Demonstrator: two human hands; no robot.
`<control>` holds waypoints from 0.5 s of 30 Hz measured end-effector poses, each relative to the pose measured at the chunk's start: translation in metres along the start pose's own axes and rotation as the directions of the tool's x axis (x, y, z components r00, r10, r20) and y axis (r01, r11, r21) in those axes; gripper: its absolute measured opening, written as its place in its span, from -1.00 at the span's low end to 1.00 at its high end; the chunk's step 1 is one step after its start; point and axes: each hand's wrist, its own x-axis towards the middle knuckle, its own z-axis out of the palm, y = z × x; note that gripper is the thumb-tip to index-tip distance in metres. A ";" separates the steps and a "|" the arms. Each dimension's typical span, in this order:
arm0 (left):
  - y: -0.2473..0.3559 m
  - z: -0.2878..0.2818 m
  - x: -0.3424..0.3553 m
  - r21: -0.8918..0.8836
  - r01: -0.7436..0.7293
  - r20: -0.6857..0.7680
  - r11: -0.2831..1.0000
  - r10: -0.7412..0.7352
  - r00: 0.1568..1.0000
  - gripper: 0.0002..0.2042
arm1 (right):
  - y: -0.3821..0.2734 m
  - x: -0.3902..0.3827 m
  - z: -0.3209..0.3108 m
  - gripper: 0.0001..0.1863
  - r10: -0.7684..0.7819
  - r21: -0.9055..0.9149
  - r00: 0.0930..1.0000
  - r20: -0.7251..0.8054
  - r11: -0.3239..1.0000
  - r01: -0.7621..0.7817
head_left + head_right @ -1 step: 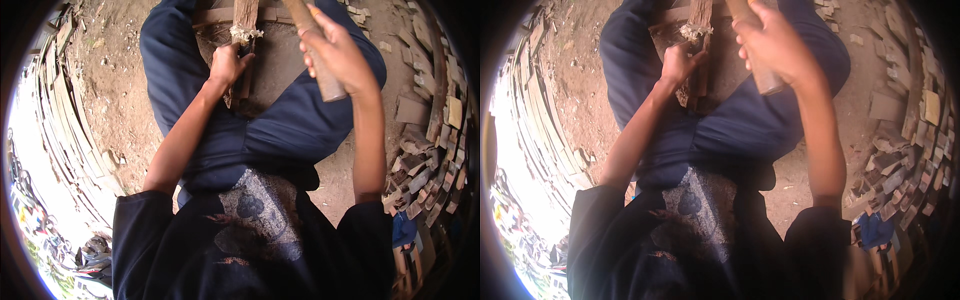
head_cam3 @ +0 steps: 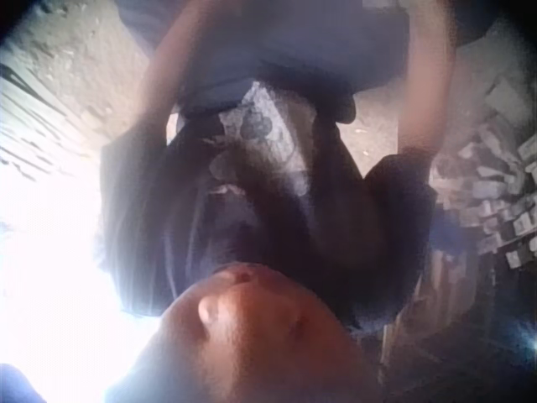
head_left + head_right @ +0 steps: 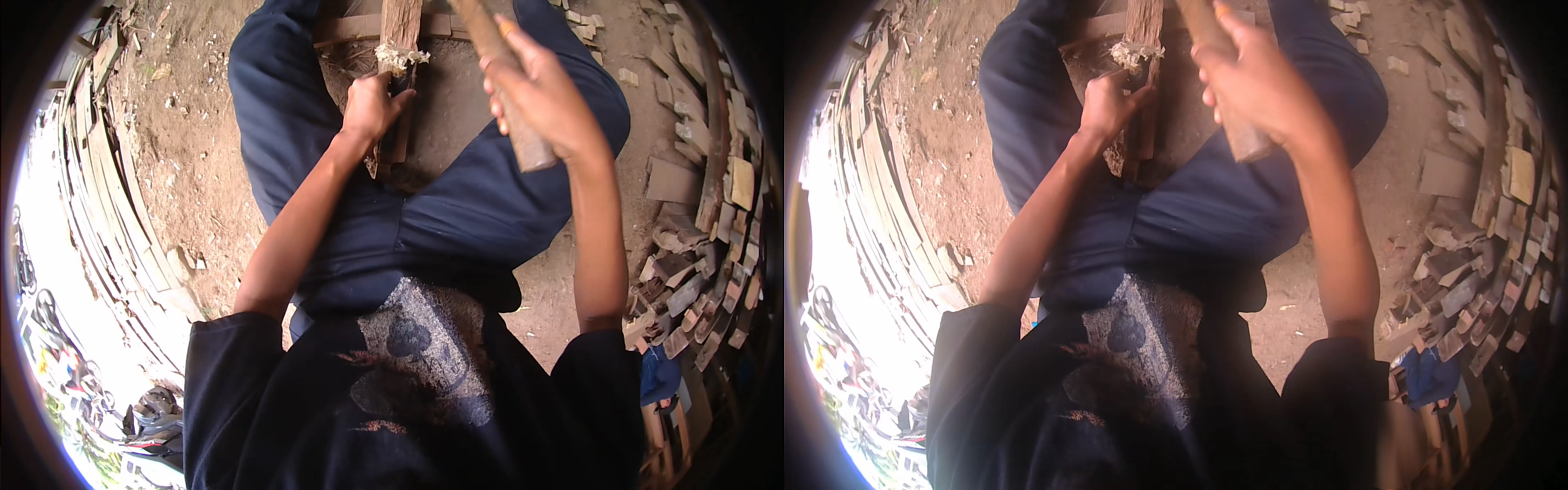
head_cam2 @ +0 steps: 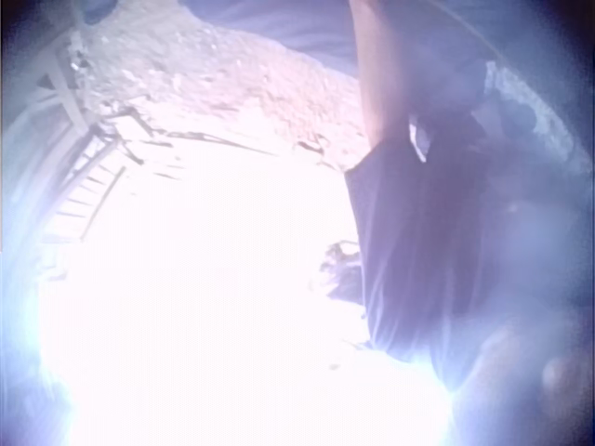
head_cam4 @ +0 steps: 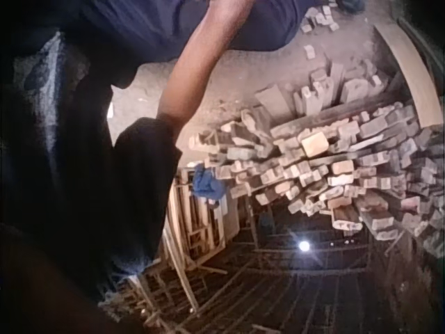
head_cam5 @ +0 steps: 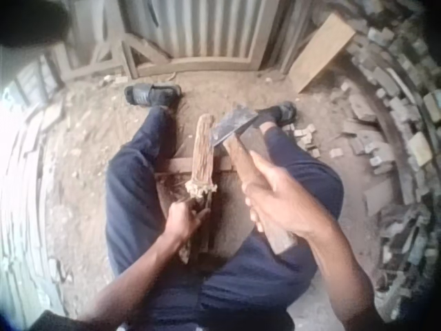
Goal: The person sits on the ground and uses a chisel and mallet to carve a piece of wood held between their legs. They repeatedly strike the chisel to remove wood shavings and shape the piece.
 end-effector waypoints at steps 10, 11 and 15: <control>-0.003 0.000 0.004 -0.010 -0.030 -0.040 1.000 0.029 0.999 -0.60 | -0.005 0.002 -0.012 -0.19 0.013 0.103 0.998 0.064 0.994 -0.020; -0.003 0.000 0.006 -0.009 -0.015 -0.024 1.000 0.015 1.000 -0.60 | -0.006 0.003 -0.012 -0.19 -0.029 0.132 0.998 0.048 0.991 0.023; 0.000 0.000 0.007 0.007 -0.012 -0.012 1.000 0.013 1.000 -0.59 | 0.009 0.008 0.013 -0.19 -0.053 0.020 0.997 -0.061 0.998 0.054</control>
